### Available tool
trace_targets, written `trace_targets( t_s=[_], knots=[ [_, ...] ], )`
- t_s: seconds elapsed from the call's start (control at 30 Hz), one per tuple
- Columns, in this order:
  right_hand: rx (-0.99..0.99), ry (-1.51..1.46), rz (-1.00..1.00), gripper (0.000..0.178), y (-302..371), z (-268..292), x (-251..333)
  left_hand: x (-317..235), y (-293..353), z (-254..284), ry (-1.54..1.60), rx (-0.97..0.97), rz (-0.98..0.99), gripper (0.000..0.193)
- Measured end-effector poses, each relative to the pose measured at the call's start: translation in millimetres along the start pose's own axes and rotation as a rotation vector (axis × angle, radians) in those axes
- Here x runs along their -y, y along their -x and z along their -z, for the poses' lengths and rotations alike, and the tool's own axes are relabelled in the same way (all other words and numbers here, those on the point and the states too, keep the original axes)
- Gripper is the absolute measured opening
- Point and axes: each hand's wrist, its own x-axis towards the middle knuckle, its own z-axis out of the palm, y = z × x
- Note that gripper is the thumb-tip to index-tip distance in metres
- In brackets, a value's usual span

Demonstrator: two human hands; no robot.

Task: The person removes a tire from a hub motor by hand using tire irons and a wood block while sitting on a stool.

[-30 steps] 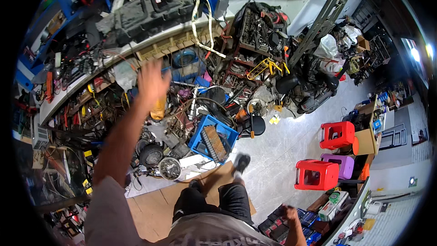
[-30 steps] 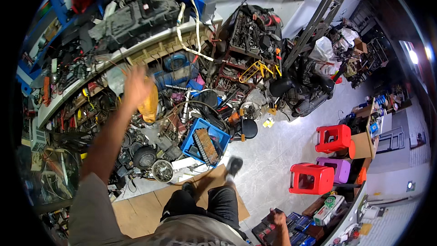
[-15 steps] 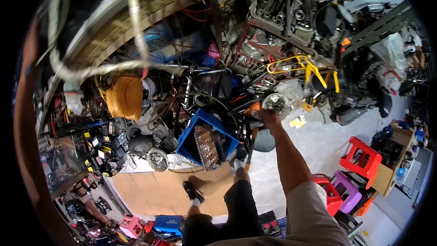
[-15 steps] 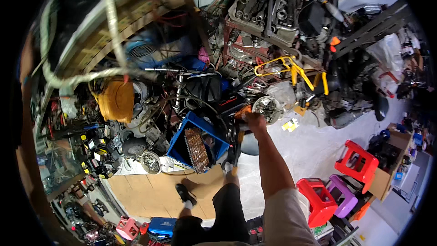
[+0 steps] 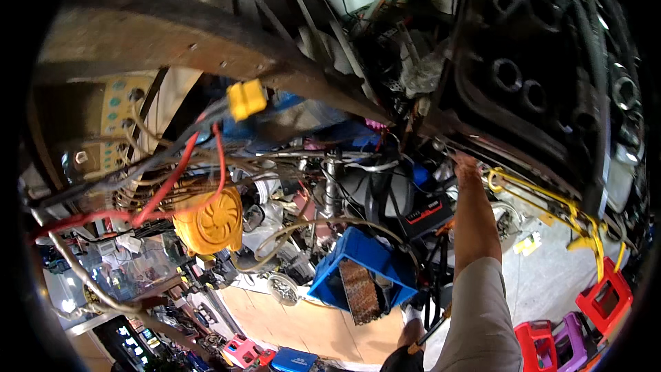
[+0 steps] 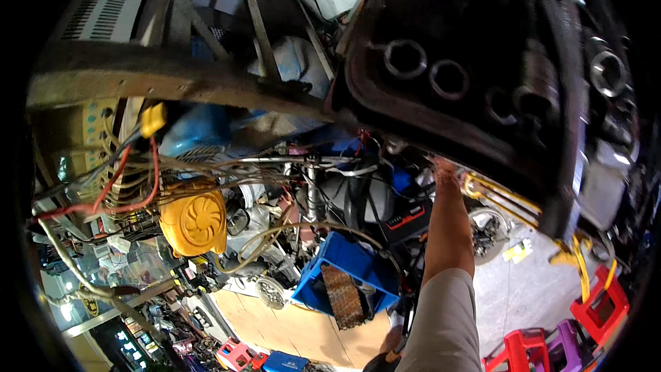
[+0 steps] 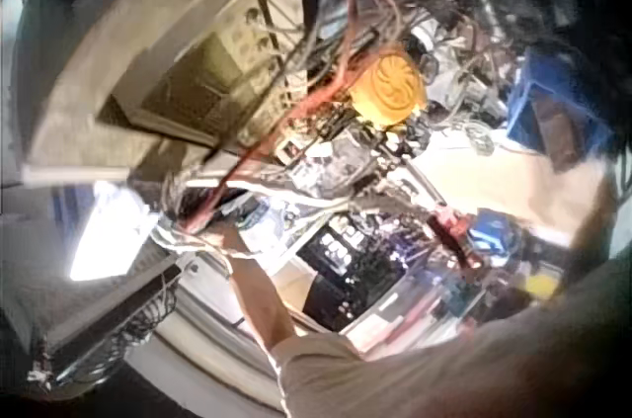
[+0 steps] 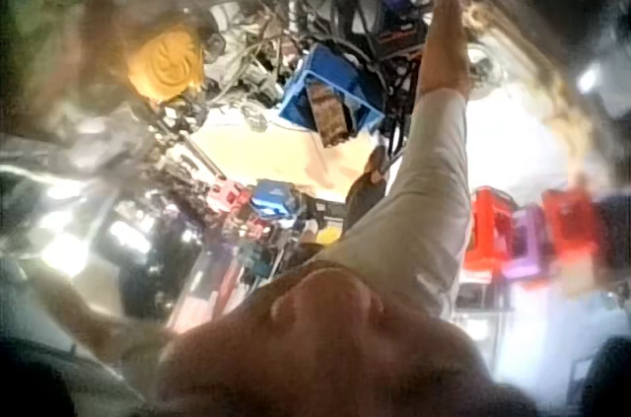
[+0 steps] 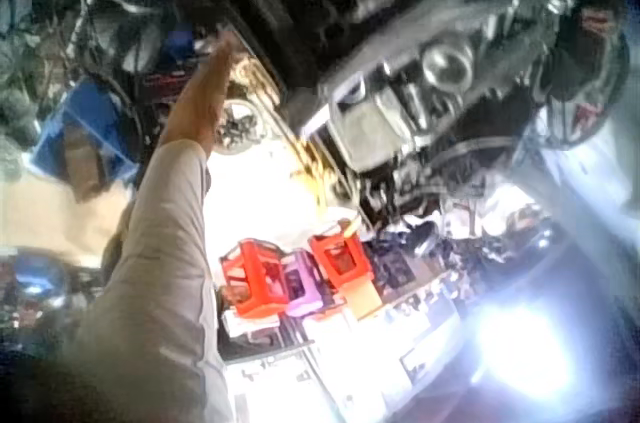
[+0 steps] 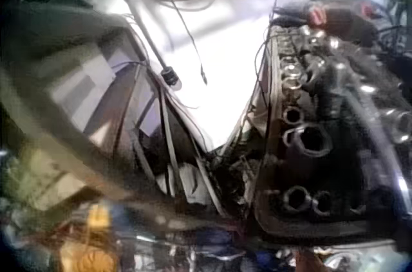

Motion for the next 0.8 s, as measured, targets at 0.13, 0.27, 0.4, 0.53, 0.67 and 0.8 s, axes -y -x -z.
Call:
trace_targets(
  t_s=[0.13,0.27,0.4,0.53,0.67,0.8],
  knots=[
    [-0.051,0.011,0.023,0.057,-8,-44,13,-3,20,25,-0.053,-0.008,0.033,0.056],
    [-0.09,0.015,0.029,0.055,-13,-40,20,-8,26,20,-0.048,-0.012,0.048,0.056],
    [-0.092,0.001,0.043,0.053,-13,-34,19,-9,34,18,-0.055,-0.016,0.061,0.057],
    [-0.06,-0.034,0.038,0.051,-12,-19,7,-12,34,10,-0.062,-0.002,0.06,0.057],
    [-0.015,-0.053,0.005,0.05,-9,3,-16,-14,30,2,-0.069,0.003,0.058,0.057],
    [0.059,0.035,-0.005,0.048,-15,30,-22,-1,36,-15,-0.037,0.009,0.067,0.058]
  ],
)
